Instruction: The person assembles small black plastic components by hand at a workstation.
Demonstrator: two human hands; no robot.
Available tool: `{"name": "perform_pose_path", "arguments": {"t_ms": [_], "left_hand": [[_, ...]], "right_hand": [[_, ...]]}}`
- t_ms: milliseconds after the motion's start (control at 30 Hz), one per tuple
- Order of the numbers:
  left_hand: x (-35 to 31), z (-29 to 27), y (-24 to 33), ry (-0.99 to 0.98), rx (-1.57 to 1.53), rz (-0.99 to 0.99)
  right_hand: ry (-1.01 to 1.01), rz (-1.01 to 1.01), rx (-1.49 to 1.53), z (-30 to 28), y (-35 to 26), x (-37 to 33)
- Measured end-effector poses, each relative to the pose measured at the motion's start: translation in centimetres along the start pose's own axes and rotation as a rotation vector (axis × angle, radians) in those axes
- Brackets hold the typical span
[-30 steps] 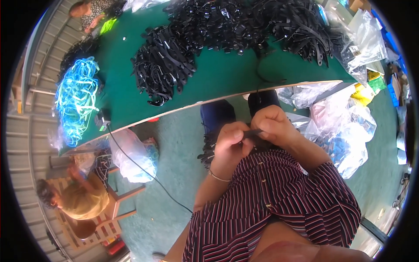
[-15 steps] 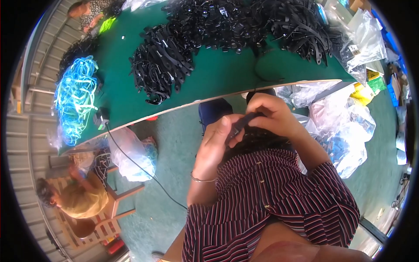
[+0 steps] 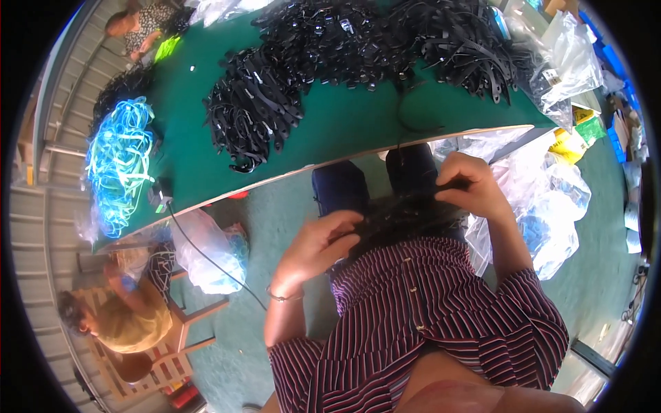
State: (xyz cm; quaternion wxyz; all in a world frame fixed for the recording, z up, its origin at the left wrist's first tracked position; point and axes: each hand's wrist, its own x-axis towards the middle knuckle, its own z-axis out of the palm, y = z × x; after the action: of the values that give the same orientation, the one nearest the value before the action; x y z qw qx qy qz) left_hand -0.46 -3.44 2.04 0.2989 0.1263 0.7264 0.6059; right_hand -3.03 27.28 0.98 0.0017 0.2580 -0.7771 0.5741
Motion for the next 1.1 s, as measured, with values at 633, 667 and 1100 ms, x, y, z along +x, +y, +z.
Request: {"name": "perform_pose_path", "arguments": {"t_ms": [633,667,1100], "left_hand": [[-3.6,4.3,-10.5,0.225,0.769,0.085],[-3.7,4.0,-10.6,0.226,0.796,0.125],[6.3,-10.1,-3.7,0.94,0.476,0.395]], "right_hand": [[0.329,-0.112,-0.81,-0.7,6.8,9.7],[0.275,-0.05,-0.849,-0.7,7.6,10.2],[0.159,-0.096,-0.817,-0.9,8.6,11.2]]}}
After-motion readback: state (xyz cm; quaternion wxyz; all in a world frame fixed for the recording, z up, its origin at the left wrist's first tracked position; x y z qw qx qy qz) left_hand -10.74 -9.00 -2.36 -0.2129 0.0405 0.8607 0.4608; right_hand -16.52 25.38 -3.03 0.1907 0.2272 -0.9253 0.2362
